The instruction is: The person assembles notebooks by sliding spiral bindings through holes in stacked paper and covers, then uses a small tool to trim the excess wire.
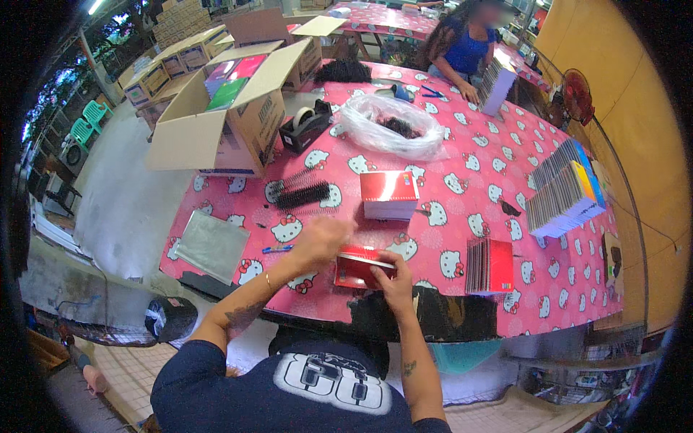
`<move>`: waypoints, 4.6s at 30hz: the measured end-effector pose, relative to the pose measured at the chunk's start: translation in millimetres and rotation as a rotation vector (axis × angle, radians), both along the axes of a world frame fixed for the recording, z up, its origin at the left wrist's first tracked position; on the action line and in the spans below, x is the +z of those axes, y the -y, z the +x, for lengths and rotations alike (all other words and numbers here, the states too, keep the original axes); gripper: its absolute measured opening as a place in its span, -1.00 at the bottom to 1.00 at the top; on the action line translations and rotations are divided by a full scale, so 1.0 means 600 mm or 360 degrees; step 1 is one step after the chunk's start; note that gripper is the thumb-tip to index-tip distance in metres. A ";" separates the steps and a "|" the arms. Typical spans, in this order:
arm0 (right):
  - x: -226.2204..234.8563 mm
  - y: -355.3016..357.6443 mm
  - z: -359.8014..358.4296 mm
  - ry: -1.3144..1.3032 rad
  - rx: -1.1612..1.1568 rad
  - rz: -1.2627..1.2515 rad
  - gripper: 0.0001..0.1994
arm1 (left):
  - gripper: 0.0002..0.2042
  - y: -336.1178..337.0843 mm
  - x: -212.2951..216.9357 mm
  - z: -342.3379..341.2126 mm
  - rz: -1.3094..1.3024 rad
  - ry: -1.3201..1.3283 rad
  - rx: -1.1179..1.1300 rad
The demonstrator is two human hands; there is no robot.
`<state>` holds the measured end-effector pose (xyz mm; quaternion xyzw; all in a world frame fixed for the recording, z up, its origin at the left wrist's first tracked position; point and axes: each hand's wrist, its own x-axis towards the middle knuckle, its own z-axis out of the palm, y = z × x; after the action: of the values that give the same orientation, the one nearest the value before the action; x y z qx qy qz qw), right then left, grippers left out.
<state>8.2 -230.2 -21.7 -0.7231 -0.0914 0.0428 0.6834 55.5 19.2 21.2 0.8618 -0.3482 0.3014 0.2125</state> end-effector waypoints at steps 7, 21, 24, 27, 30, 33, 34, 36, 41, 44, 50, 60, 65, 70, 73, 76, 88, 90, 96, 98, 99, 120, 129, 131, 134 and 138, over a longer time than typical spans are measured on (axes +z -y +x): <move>0.014 -0.046 -0.009 0.0126 -0.0079 0.0204 -0.65 | -0.82 -0.092 -0.119 0.084 0.0313 -0.0450 0.0540; 0.018 -0.027 -0.001 -0.0023 -0.0001 0.0158 -0.80 | -0.72 -0.062 0.005 -0.058 -0.0816 -0.0848 0.0459; 0.034 -0.040 0.000 -0.0081 -0.0012 0.0216 -0.80 | -0.74 -0.054 -0.032 -0.106 -0.1328 -0.1081 0.0408; 0.031 -0.047 -0.002 -0.0108 -0.0012 0.0223 -0.79 | -0.77 -0.014 -0.073 -0.120 -0.1482 -0.0870 0.0362; 0.002 -0.034 0.004 -0.0010 0.0038 0.0141 -0.79 | -0.78 0.027 -0.054 -0.132 -0.1319 -0.0764 0.0377; 0.011 -0.034 0.005 -0.0041 0.0045 0.0181 -0.78 | -0.77 -0.012 -0.011 -0.123 -0.1391 -0.1062 0.0427; 0.016 -0.036 0.001 -0.0094 0.0043 0.0212 -0.78 | -0.77 -0.018 -0.011 -0.128 -0.1219 -0.0946 0.0431; 0.014 -0.036 0.003 -0.0060 0.0050 0.0235 -0.79 | -0.77 -0.026 -0.010 -0.135 -0.0865 -0.0711 0.0421; 0.012 -0.011 0.007 -0.0017 -0.0119 0.0253 -0.79 | -0.63 -0.012 -0.036 -0.167 -0.0375 -0.0599 0.0459; 0.004 0.007 0.017 0.0002 -0.0254 0.0379 -0.79 | -0.58 0.015 -0.042 -0.163 -0.0001 -0.0446 0.0238; 0.019 -0.006 0.017 0.0091 -0.0218 0.0281 -0.80 | -0.61 0.005 -0.055 -0.133 -0.0066 -0.0647 0.0357; 0.003 -0.028 0.012 0.0016 0.0013 0.0200 -0.78 | -0.79 -0.028 -0.013 -0.107 -0.0733 -0.0668 0.0263; -0.004 -0.028 0.014 0.0058 0.0030 0.0220 -0.77 | -0.83 -0.029 -0.016 -0.104 -0.0807 -0.0678 0.0312; 0.002 -0.027 0.011 -0.0002 0.0037 0.0203 -0.77 | -0.82 -0.029 -0.019 -0.092 -0.0789 -0.0598 0.0301; 0.009 -0.027 0.012 -0.0025 0.0051 0.0186 -0.77 | -0.79 -0.031 -0.015 -0.085 -0.0644 -0.0570 0.0297; 0.020 -0.025 0.012 -0.0030 0.0085 0.0203 -0.77 | -0.77 -0.033 0.007 -0.078 -0.0527 -0.0502 0.0137; 0.056 -0.021 0.006 0.0056 0.0162 0.0114 -0.78 | -0.74 -0.057 0.091 -0.054 -0.0082 -0.0803 -0.0152; 0.060 -0.022 0.006 0.0031 0.0158 0.0142 -0.78 | -0.71 -0.063 0.093 -0.035 0.0050 -0.0913 -0.0247; 0.113 -0.042 -0.012 -0.0078 -0.0042 0.0301 -0.78 | -0.22 0.010 0.080 -0.099 0.0283 0.0003 0.0534; 0.123 -0.045 -0.016 -0.0077 -0.0115 0.0302 -0.77 | -0.10 0.028 -0.003 -0.141 0.0345 -0.0172 0.0538; 0.126 -0.044 -0.017 -0.0023 -0.0135 0.0221 -0.77 | -0.10 0.035 -0.012 -0.167 0.0341 -0.0217 0.0534; 0.165 -0.051 -0.053 -0.0131 -0.0144 0.0341 -0.73 | -0.07 0.049 0.110 -0.073 0.0519 0.0193 0.0598; 0.181 -0.049 -0.055 -0.0033 -0.0054 0.0391 -0.35 | -0.02 0.081 0.054 -0.130 0.0151 -0.0180 0.0067; 0.171 -0.045 -0.054 0.0216 -0.0081 0.0247 -0.36 | -0.05 0.095 0.048 -0.143 0.0129 0.0021 0.0102; 0.153 -0.045 -0.049 0.0067 -0.0010 0.0248 -0.31 | -0.10 0.097 0.108 -0.101 0.0155 -0.0034 0.0244; 0.180 -0.041 -0.050 0.0074 -0.0094 0.0432 -0.26 | -0.13 0.105 0.055 -0.128 0.0061 -0.0061 -0.0040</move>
<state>-21.7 -205.4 86.4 -0.6271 -0.0907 -0.0070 0.7736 -21.3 -43.8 54.4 0.8669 -0.3607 0.2755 0.2062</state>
